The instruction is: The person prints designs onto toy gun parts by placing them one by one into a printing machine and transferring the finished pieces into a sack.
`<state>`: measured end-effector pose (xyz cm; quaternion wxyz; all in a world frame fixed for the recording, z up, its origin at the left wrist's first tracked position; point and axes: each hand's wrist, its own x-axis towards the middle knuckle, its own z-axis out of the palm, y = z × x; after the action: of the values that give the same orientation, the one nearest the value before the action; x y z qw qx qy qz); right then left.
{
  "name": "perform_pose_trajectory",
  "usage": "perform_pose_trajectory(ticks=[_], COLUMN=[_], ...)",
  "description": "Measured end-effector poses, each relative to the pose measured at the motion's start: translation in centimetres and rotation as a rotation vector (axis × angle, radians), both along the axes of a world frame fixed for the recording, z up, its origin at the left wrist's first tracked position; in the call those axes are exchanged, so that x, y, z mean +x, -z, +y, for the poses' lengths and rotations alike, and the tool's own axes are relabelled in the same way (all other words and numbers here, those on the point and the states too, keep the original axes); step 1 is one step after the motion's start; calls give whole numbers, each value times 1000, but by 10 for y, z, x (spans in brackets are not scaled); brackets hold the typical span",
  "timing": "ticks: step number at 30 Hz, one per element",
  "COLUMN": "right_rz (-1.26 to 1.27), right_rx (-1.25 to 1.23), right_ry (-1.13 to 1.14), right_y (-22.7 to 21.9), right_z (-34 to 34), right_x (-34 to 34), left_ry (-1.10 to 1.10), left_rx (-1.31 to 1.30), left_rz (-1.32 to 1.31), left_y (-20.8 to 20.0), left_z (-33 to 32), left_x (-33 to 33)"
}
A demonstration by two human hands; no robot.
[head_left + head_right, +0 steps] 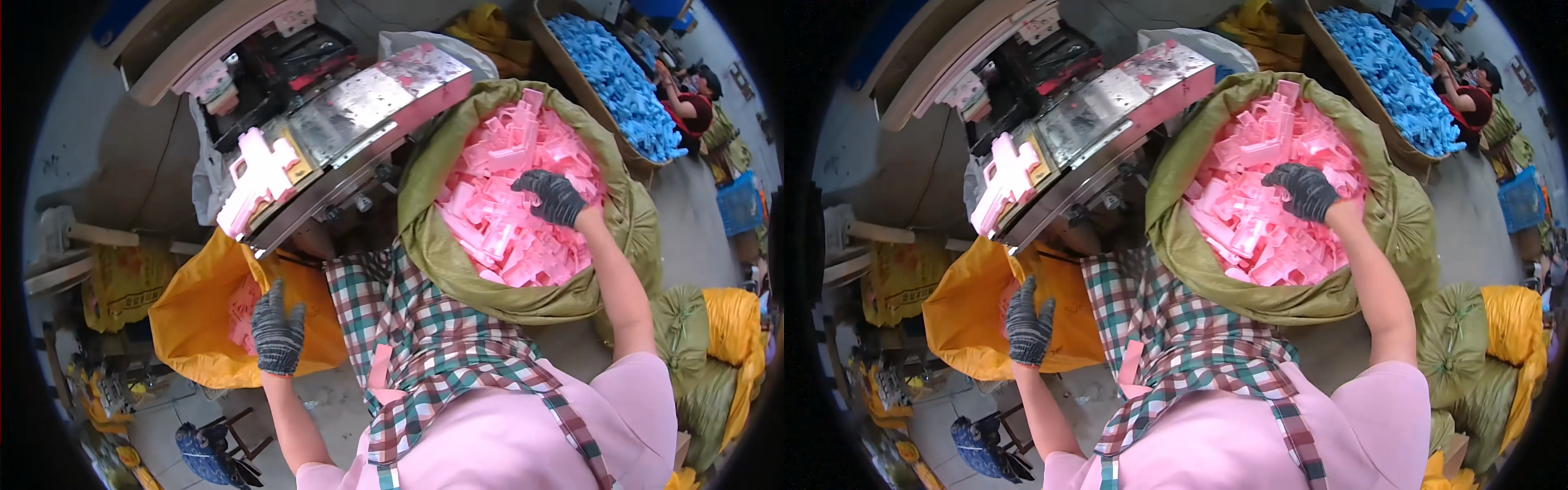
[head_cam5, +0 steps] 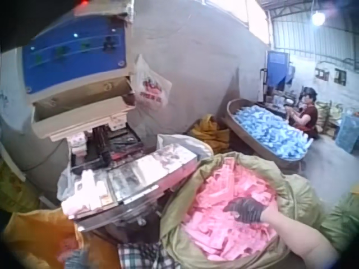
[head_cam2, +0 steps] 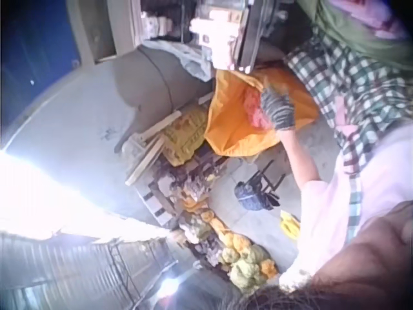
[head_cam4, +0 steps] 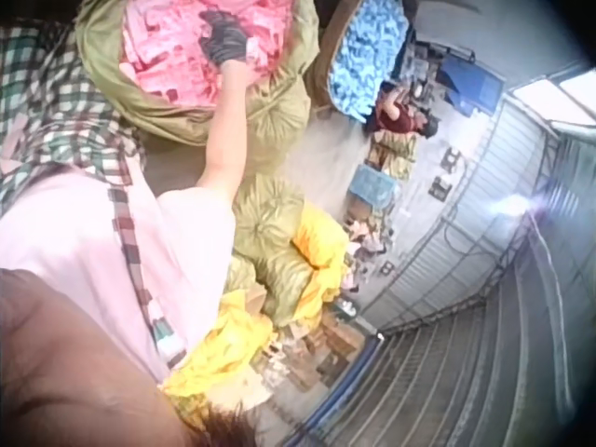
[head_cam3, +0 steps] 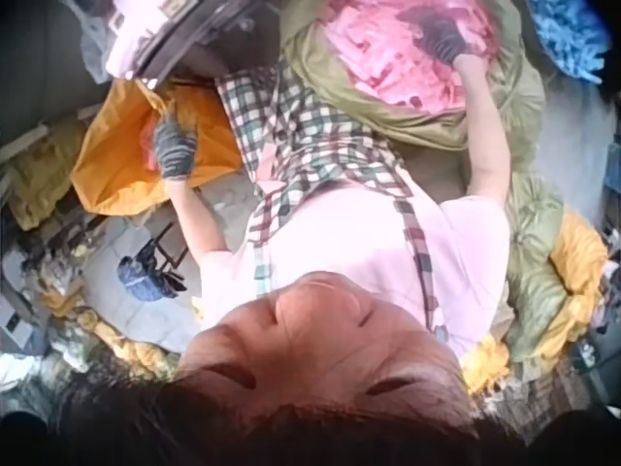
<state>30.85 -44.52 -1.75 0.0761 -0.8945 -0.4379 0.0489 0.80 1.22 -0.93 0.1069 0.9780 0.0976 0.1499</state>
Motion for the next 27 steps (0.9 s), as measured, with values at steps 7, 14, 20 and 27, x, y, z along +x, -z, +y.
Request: perform_pose_trajectory(ticks=[7, 14, 20, 27], right_rz=[198, 718, 296, 147], right_rx=[832, 735, 449, 667], right_ry=[-139, -326, -441, -520], right_y=[-49, -114, -108, -90], right_z=[43, 135, 139, 143], right_x=[-66, -132, -116, -107], left_ry=[352, 440, 97, -23], left_rx=[-328, -1086, -1662, -1493], left_rz=[16, 1, -82, -325], left_y=[-15, -19, -1, -37], left_z=[-79, -126, -107, -107], left_x=[36, 45, 25, 40])
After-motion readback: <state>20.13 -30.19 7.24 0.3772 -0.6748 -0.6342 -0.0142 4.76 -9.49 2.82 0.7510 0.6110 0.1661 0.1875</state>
